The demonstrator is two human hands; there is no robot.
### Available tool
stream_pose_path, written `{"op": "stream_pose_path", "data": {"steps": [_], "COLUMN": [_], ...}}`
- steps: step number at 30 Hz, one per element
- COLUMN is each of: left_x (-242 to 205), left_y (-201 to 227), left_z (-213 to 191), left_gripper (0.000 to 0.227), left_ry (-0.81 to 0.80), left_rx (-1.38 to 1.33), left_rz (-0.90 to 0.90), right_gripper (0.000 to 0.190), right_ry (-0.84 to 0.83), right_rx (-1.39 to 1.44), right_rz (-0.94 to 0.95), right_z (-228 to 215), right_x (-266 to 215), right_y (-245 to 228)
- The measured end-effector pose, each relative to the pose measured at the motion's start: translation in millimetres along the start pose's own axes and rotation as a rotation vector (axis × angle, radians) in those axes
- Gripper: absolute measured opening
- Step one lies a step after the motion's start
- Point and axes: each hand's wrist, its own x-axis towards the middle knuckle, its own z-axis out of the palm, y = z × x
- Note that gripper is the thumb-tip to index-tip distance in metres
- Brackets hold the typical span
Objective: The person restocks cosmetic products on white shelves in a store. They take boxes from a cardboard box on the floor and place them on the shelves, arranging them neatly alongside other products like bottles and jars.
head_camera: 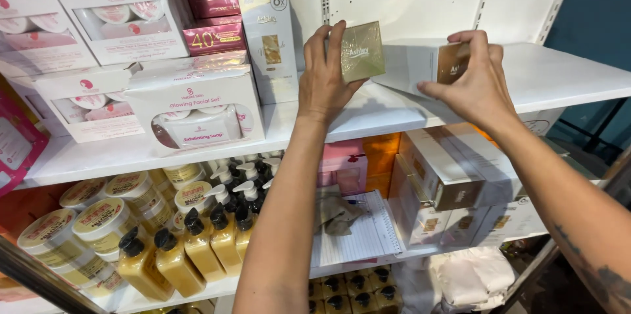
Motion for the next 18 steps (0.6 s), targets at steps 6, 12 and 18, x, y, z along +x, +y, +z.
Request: {"op": "stream_pose_path", "data": {"steps": [6,12,18], "left_x": [-5,-15,-37], "left_y": [7,59,98], "left_z": [-2,-8,13], "left_gripper": [0.115,0.113,0.088], "left_ry": [-0.05,-0.073,-0.045], "left_rx": [-0.063,-0.127,-0.114], "left_rz": [0.096,0.086,0.142], "right_gripper": [0.094,0.098,0.089], "right_ry": [0.062,0.041,0.129], "right_rx": [-0.009,-0.034,0.011], "right_rz": [-0.06,0.042,-0.019], "right_z": [-32,-49,-45], "right_x": [-42,-69,-82], "right_y": [17,24,37]}}
